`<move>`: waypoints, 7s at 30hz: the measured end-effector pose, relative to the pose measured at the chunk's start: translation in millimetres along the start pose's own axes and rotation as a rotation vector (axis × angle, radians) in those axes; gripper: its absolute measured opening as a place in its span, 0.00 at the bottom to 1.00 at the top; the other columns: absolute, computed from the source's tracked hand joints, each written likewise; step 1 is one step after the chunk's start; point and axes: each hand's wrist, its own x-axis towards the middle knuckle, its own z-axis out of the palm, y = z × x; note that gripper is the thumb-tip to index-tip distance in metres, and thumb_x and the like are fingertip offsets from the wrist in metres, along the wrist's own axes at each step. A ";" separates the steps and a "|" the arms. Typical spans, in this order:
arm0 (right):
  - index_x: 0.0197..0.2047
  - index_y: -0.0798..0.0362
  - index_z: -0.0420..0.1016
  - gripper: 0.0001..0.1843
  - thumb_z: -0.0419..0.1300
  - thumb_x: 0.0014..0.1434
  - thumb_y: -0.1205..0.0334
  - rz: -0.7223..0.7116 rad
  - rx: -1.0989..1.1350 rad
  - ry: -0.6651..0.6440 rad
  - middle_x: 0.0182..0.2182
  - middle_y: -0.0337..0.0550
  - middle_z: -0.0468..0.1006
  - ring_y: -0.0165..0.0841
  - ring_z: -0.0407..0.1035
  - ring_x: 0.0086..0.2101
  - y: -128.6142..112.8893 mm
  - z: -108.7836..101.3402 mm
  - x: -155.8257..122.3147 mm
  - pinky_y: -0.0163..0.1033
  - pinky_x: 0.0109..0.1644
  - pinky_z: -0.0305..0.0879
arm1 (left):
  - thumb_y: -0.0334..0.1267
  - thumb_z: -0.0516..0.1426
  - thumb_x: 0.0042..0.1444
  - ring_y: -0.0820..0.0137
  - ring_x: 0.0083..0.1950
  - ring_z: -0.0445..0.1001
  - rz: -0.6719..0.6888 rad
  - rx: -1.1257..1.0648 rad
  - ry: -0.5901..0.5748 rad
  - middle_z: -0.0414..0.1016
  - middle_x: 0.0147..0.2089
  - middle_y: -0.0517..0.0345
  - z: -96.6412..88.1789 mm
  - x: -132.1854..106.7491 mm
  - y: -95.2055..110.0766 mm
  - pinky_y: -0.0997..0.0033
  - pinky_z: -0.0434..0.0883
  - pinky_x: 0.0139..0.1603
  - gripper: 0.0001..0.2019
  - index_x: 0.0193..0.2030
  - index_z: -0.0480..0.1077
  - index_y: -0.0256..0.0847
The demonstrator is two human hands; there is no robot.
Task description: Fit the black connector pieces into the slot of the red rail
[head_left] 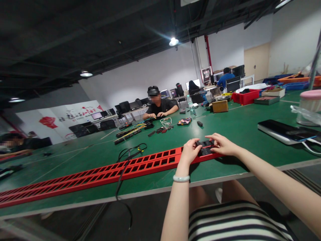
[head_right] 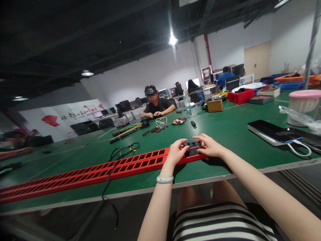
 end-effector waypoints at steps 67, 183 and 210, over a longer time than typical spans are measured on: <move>0.35 0.56 0.74 0.22 0.63 0.37 0.53 0.162 -0.085 -0.073 0.27 0.41 0.68 0.31 0.62 0.28 15.8 -12.1 2.0 0.35 0.30 0.58 | 0.47 0.54 0.49 0.68 0.51 0.64 0.273 0.154 -0.280 0.67 0.50 0.55 8.5 -5.1 10.3 0.67 0.59 0.54 0.17 0.45 0.70 0.45; 0.36 0.55 0.74 0.15 0.56 0.48 0.55 0.105 -0.124 -0.127 0.32 0.43 0.68 0.30 0.64 0.32 17.2 -12.1 1.1 0.34 0.36 0.60 | 0.43 0.55 0.48 0.67 0.51 0.64 0.227 0.163 -0.294 0.67 0.50 0.56 7.8 -5.0 11.9 0.67 0.59 0.54 0.16 0.45 0.70 0.46; 0.33 0.55 0.74 0.12 0.55 0.48 0.59 0.169 -0.225 -0.100 0.29 0.44 0.72 0.31 0.65 0.29 3.4 -11.6 5.2 0.34 0.34 0.59 | 0.39 0.53 0.50 0.66 0.52 0.61 0.218 0.230 -0.232 0.68 0.48 0.57 12.4 -13.1 19.0 0.62 0.58 0.54 0.14 0.45 0.69 0.46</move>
